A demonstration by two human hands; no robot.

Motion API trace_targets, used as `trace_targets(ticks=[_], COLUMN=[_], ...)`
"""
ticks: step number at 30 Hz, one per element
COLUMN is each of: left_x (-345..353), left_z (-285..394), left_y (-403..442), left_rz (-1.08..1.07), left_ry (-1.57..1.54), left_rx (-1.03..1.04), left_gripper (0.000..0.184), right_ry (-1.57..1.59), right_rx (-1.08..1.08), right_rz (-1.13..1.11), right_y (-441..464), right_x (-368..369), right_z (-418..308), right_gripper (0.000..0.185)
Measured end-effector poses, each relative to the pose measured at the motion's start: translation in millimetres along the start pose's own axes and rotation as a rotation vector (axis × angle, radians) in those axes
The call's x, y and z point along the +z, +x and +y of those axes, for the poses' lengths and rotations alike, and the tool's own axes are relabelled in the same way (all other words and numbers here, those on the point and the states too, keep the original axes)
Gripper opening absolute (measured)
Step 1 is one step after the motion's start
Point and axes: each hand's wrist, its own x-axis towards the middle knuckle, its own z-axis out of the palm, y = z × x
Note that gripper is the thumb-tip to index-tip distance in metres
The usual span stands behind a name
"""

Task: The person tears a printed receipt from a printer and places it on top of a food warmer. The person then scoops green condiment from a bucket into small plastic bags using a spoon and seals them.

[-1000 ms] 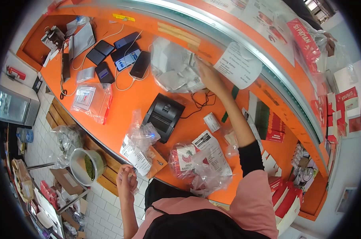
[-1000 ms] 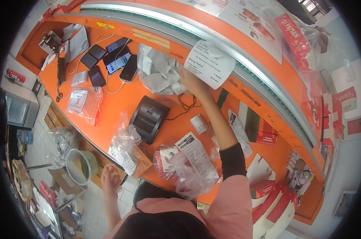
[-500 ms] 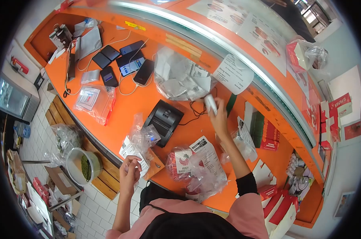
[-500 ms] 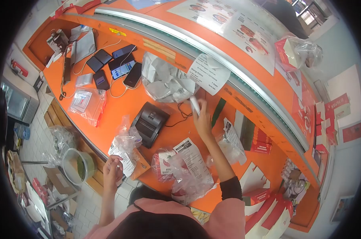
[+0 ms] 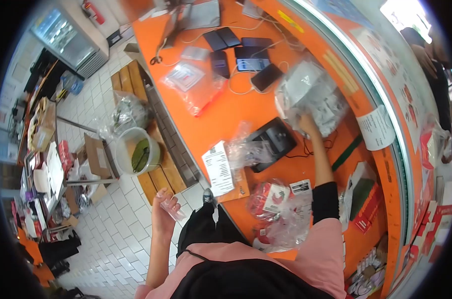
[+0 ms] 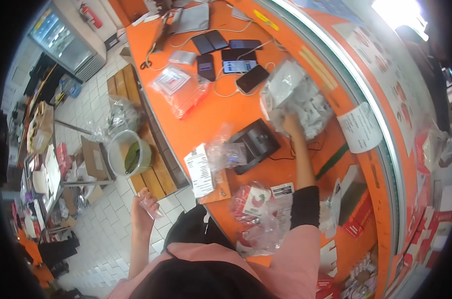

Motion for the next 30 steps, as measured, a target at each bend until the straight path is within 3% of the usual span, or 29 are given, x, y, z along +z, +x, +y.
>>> trace_targets(ticks=[2, 6, 7, 8, 11, 13, 16, 17, 18, 19, 23, 25, 30], left_x=[-42, -64, -66, -74, -47, -57, -80, -84, -90, -111, -140, -166, -219], left_z=[6, 12, 13, 14, 38, 52, 68, 76, 85, 105, 154, 166, 183], left_y=[3, 7, 8, 13, -1, -4, -8, -10, -11, -12, -19, -16, -16], left_rz=[-0.099, -0.087, -0.055, -0.166, -0.050, -0.272, -0.469, -0.531, -0.547, -0.565, -0.513, -0.465, -0.345], left_ry=[-0.159, -0.221, -0.163, -0.149, 0.028, 0.112, 0.154, 0.158, 0.170, 0.242, 0.298, 0.319, 0.456], left_rx=[-0.048, -0.092, -0.105, -0.114, -0.137, -0.196, -0.295, -0.322, -0.351, -0.318, -0.206, -0.116, -0.008], left_gripper=[0.026, 0.026, 0.027, 0.029, 0.028, 0.028, 0.023, 0.020, 0.023, 0.026, 0.032, 0.032, 0.030], right_ry=[-0.035, -0.092, -0.064, -0.032, -0.042, 0.014, 0.492, 0.540, 0.719, 0.943, 0.941, 1.226, 1.282], right_rx=[0.085, 0.042, 0.029, 0.019, 0.018, -0.070, 0.012, -0.075, 0.025, -0.056, -0.003, 0.065, 0.048], right_rz=[0.224, 0.354, 0.395, 0.434, 0.369, 0.450, 0.163, 0.004, -0.176, -0.264, -0.243, -0.158, -0.327], right_y=[-8, -35, -47, -60, -110, -146, -202, -211, -222, -235, -232, -229, -214], right_x=[0, -51, -66, -79, -115, -119, -62, -49, -10, 47, 83, 97, 107], right_z=[6, -33, -57, -83, -200, -294, -394, -433, -457, -501, -563, -581, -605], right_gripper=[0.024, 0.025, 0.023, 0.021, 0.018, 0.014, 0.016, 0.020, 0.023, 0.023, 0.018, 0.014, 0.012])
